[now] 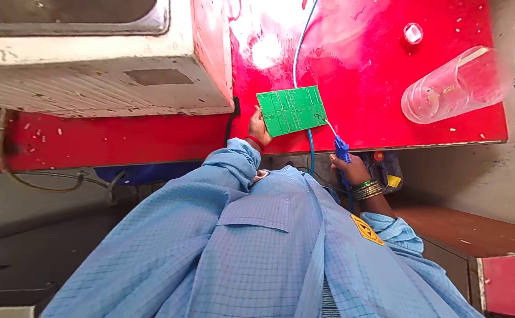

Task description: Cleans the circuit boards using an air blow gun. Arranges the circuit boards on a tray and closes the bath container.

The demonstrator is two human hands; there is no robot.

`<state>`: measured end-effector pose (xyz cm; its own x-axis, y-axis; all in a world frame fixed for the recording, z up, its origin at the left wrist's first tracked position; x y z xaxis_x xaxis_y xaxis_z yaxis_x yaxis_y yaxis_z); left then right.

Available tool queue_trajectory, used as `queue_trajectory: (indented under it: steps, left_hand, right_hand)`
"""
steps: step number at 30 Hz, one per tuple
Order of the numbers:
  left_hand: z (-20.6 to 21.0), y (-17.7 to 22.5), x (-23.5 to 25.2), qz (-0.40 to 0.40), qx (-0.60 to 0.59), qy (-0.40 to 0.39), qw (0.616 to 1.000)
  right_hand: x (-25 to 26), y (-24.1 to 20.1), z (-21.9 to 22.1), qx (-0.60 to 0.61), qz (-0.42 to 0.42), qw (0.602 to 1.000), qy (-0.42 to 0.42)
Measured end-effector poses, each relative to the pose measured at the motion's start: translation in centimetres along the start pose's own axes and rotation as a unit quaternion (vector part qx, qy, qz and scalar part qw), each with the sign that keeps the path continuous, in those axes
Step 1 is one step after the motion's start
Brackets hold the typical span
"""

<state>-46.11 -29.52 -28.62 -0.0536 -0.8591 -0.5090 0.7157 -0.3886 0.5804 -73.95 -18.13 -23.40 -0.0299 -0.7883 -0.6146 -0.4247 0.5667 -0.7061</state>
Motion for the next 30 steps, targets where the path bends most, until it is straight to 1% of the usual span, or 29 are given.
queue_trajectory:
  steps: [4, 8, 11, 15, 21, 24, 28, 30]
  left_hand:
    - [-0.1, -0.1, -0.1, -0.005, -0.008, 0.011, 1.000]
    - [0.3, -0.3, -0.4, -0.004, -0.010, 0.012, 1.000]
    - [0.4, -0.3, -0.6, -0.001, -0.018, 0.000, 1.000]
    - [0.5, -0.4, -0.6, 0.003, -0.039, -0.012, 0.999]
    - [0.6, -0.3, -0.7, -0.002, -0.013, 0.013, 1.000]
    - [0.6, -0.4, -0.7, -0.005, -0.014, 0.015, 1.000]
    - [0.4, -0.5, -0.5, 0.000, -0.023, 0.019, 1.000]
    - [0.4, -0.6, -0.5, -0.001, -0.021, 0.020, 1.000]
  right_hand:
    - [1.3, -1.9, -0.5, 0.000, -0.030, 0.999, 0.015]
    - [1.2, -3.5, -0.8, 0.008, -0.059, 0.998, 0.025]
    - [0.9, -2.7, -0.9, 0.020, -0.064, 0.998, 0.023]
    - [0.0, -0.4, -0.7, 0.003, -0.039, 0.999, 0.011]
    - [-2.2, 0.3, 0.6, -0.045, -0.022, 0.997, -0.058]
    - [-2.6, -0.1, 1.6, -0.061, -0.022, 0.993, -0.096]
    - [-2.3, -1.7, 3.0, -0.084, -0.063, 0.986, -0.133]
    - [-2.0, -2.7, 3.3, -0.092, -0.086, 0.983, -0.136]
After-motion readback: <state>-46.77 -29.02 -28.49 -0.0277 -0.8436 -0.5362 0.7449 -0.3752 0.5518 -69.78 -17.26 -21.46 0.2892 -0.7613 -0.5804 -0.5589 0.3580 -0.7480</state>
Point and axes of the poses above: each hand's wrist, its own x-axis towards the middle knuckle, its own z-axis out of the palm, y = z × x, the point moved 3 cm from there along x, towards the middle knuckle, and after that the axes turned 1 degree about -x, right-handed, at the moved point
